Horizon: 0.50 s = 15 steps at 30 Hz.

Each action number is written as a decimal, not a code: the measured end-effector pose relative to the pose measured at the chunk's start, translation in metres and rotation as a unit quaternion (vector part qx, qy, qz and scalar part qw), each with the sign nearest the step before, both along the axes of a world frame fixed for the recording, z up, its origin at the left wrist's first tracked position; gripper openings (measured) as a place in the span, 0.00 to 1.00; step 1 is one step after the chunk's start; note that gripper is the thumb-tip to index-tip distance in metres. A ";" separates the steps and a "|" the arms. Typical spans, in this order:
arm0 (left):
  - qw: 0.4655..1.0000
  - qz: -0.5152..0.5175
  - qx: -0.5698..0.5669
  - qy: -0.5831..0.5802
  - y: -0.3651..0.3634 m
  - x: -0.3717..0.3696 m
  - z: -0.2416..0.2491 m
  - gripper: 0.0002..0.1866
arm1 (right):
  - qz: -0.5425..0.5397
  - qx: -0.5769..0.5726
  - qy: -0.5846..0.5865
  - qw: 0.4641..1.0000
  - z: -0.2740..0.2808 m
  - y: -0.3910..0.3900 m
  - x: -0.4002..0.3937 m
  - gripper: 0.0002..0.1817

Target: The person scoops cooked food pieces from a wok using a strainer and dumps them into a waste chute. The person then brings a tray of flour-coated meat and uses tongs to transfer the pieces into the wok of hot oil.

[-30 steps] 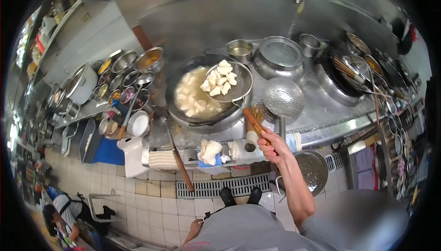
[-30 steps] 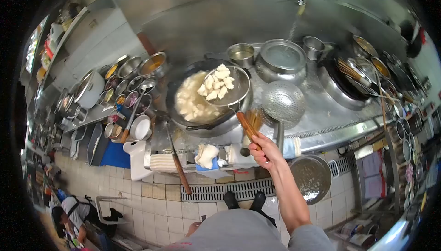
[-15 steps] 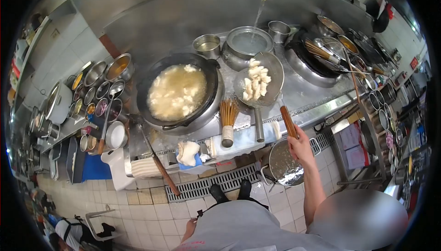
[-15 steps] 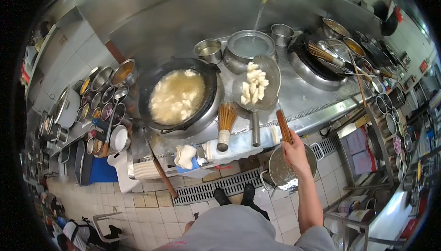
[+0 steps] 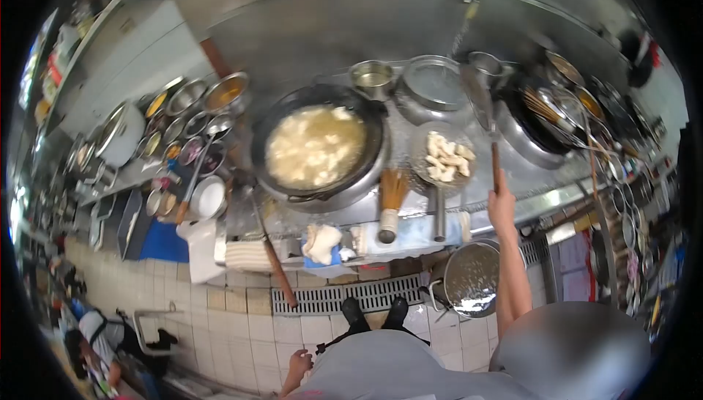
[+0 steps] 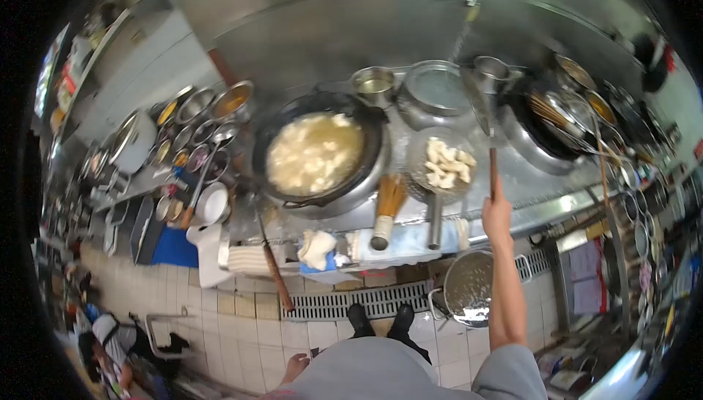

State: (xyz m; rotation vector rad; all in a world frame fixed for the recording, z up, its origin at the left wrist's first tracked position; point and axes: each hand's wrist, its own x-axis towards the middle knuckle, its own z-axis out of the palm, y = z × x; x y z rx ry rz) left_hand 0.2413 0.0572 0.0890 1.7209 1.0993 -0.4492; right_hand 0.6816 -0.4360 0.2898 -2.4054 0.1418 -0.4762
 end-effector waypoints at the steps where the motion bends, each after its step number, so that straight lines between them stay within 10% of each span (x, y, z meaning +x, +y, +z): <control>1: 0.999 0.046 -0.004 0.010 -0.005 -0.010 0.005 0.18 | 0.035 0.071 0.006 0.997 0.004 0.014 -0.006 0.34; 4: 0.998 0.029 -0.028 0.054 -0.005 -0.031 -0.001 0.20 | 0.104 0.270 0.068 0.955 0.038 0.073 -0.023 0.35; 11: 0.997 0.031 -0.066 0.021 -0.008 -0.053 -0.025 0.23 | 0.234 0.101 -0.020 0.967 0.008 0.178 0.054 0.32; 15: 0.998 0.063 -0.030 0.007 -0.019 -0.060 -0.023 0.22 | 0.261 0.294 0.148 0.907 -0.015 0.213 0.076 0.28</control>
